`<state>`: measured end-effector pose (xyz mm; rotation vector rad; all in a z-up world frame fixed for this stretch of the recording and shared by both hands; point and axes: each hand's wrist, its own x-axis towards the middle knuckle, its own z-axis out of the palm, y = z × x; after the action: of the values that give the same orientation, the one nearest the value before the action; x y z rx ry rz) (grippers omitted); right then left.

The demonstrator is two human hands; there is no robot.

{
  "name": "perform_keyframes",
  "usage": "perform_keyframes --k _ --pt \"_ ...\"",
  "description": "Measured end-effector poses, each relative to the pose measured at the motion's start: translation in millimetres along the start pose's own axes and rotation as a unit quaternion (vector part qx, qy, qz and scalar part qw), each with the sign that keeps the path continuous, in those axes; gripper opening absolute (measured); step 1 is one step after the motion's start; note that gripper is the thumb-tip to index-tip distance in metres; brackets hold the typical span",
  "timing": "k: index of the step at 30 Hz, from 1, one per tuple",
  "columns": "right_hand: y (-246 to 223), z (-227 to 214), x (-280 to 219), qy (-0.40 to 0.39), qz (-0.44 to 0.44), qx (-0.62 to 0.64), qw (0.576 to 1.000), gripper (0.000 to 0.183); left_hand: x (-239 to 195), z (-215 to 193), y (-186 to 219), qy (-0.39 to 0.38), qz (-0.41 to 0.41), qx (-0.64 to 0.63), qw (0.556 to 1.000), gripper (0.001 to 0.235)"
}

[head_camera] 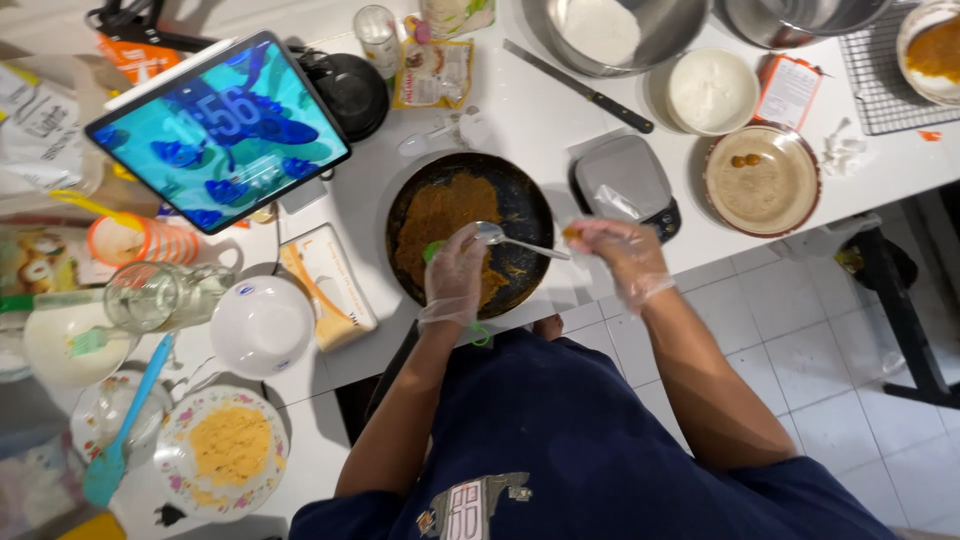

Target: The person scoops a thick orange paste from a pan using a spoon and a spatula, weighs small portions on a digital scale, and rolls them into balls by hand. The finished balls are placed on a plate.

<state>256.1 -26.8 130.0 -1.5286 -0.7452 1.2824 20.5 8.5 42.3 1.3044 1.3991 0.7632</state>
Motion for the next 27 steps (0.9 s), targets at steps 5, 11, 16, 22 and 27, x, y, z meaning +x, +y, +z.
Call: perform_keyframes --k 5,11,16,22,27 --pt "55.0 -112.5 107.1 0.192 -0.146 -0.350 0.905 0.022 2.4 -8.6 -26.7 0.031 -0.005 0.032 0.999 0.053" --pt "114.1 -132.6 166.5 0.099 -0.207 -0.442 0.867 0.033 -2.9 -15.4 -48.8 0.102 -0.032 0.058 0.993 0.044" --pt "45.3 -110.9 130.7 0.081 -0.146 -0.260 0.951 0.042 -12.0 -26.3 -38.5 0.111 -0.017 0.029 0.993 0.047" --pt "27.7 -102.3 94.2 0.140 -0.305 -0.254 0.907 0.031 -13.4 -36.6 -33.9 0.144 0.009 0.054 0.988 0.045" --pt "61.4 -31.0 63.4 0.121 -0.410 -0.281 0.859 0.004 -23.9 -44.5 -16.2 0.188 0.032 0.057 0.980 0.037"
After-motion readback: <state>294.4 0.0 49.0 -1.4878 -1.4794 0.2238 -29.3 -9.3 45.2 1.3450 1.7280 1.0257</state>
